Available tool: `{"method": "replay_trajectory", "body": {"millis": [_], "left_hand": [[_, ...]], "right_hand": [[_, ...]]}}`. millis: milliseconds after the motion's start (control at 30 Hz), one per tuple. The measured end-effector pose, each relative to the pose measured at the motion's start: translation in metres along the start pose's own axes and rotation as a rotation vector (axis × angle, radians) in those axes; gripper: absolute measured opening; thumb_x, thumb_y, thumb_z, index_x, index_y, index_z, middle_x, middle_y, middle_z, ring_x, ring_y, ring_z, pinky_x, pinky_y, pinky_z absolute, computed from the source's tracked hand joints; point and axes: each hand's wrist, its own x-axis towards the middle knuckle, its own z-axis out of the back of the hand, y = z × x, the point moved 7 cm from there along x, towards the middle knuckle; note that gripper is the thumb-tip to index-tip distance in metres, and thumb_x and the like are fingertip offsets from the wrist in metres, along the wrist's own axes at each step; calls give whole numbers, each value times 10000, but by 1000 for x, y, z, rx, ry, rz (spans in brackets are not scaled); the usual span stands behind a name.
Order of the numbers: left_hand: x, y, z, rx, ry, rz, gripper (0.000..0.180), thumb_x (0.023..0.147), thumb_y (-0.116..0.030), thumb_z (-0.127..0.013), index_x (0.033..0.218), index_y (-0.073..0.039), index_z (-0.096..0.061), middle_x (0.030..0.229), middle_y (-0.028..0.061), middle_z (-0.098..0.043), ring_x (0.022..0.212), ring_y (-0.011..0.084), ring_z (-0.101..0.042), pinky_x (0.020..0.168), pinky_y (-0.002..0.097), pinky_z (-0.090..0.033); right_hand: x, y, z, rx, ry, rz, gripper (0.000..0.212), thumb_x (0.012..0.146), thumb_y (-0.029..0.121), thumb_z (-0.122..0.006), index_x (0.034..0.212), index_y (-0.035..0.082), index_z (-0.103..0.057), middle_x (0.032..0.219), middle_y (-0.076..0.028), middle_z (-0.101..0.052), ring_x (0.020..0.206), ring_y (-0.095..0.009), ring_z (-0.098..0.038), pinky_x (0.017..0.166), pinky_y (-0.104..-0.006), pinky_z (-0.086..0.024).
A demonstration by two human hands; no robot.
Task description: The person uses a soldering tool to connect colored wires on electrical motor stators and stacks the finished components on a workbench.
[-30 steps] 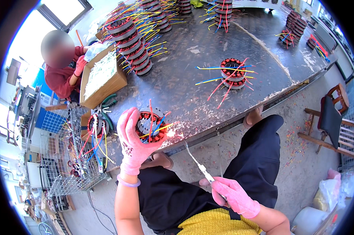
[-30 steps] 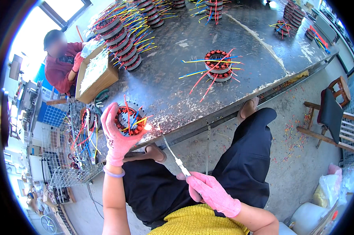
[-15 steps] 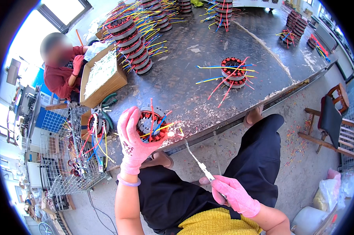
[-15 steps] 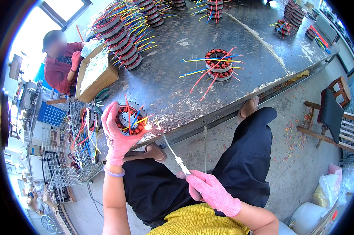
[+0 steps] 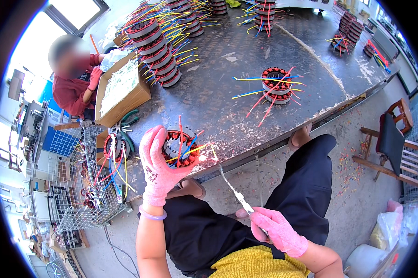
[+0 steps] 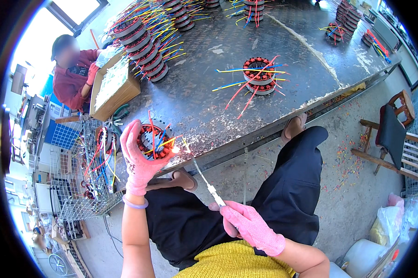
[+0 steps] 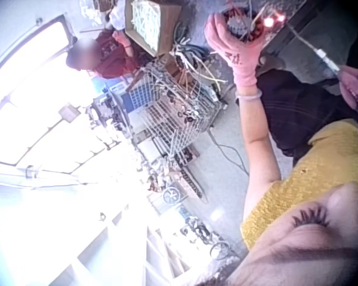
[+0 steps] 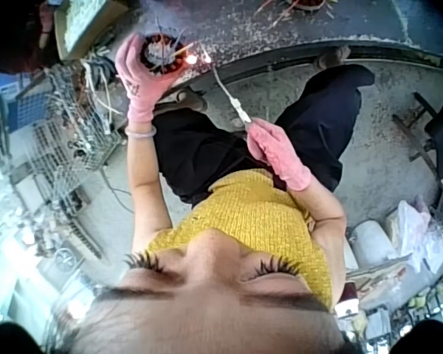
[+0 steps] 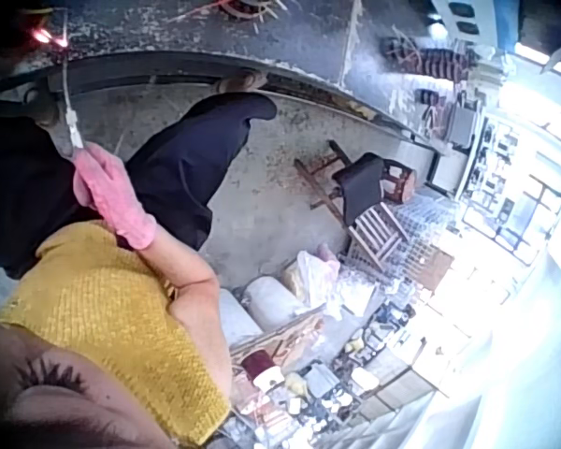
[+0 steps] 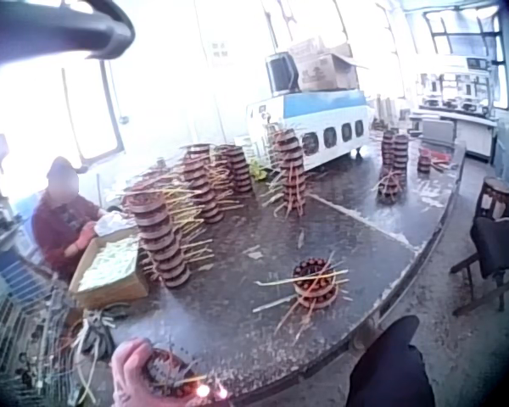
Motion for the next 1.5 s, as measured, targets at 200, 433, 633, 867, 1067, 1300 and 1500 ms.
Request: {"method": "replay_trajectory", "body": {"millis": [200,433,633,867,1067,1300,1500], "left_hand": [[0,1,0,-6,-6,-6,969,586,-259,-933,1383,-33,-431,1348,177,-488,1252,378,-481,1054,488,-403],[1,0,1,54,22,-42,1065,545,-271,-967,1410,-42,-388,1352,161,-445,1205,319,-509,980,400,-498],[1,-1,0,35,11,-25,1039,555,-271,-960,1402,-39,-404,1353,166,-459,1224,339,-497,1008,431,-462],[2,-1,2,34,12,-28,1041,560,-280,-961,1400,-30,-399,1343,170,-461,1213,340,-502,1001,430,-470],[0,0,0,11,-15,-35,1014,567,-275,-952,1390,-26,-414,1341,171,-475,1227,354,-494,1025,454,-439],[0,1,1,-4,-21,-20,1002,558,-270,-952,1383,-35,-434,1341,165,-489,1244,367,-483,1058,475,-401],[1,5,2,-69,58,128,1065,533,-273,-956,1402,-17,-396,1334,166,-457,1215,324,-501,1031,421,-452]], "right_hand": [[0,1,-1,31,11,-8,404,1061,299,-458,1343,31,-569,639,46,-504,518,-22,-397,491,-195,-313],[0,3,-2,28,-8,8,401,1058,294,-463,1329,21,-572,626,47,-495,530,-25,-390,492,-194,-301],[0,3,-3,22,-22,0,410,1055,306,-461,1313,5,-569,609,52,-482,508,-26,-351,469,-188,-266],[-1,3,-2,30,8,-15,405,1057,298,-467,1353,39,-565,635,55,-498,534,-19,-403,499,-191,-309],[0,3,-2,28,5,-8,408,1056,304,-474,1354,41,-564,641,56,-499,531,-18,-398,501,-189,-309],[-3,8,-6,72,-58,-43,383,1054,280,-457,1290,8,-586,593,48,-475,469,-28,-352,446,-194,-262],[-3,4,3,60,-80,25,420,1043,281,-461,1286,-44,-570,584,36,-466,476,-37,-355,444,-195,-253]]}}
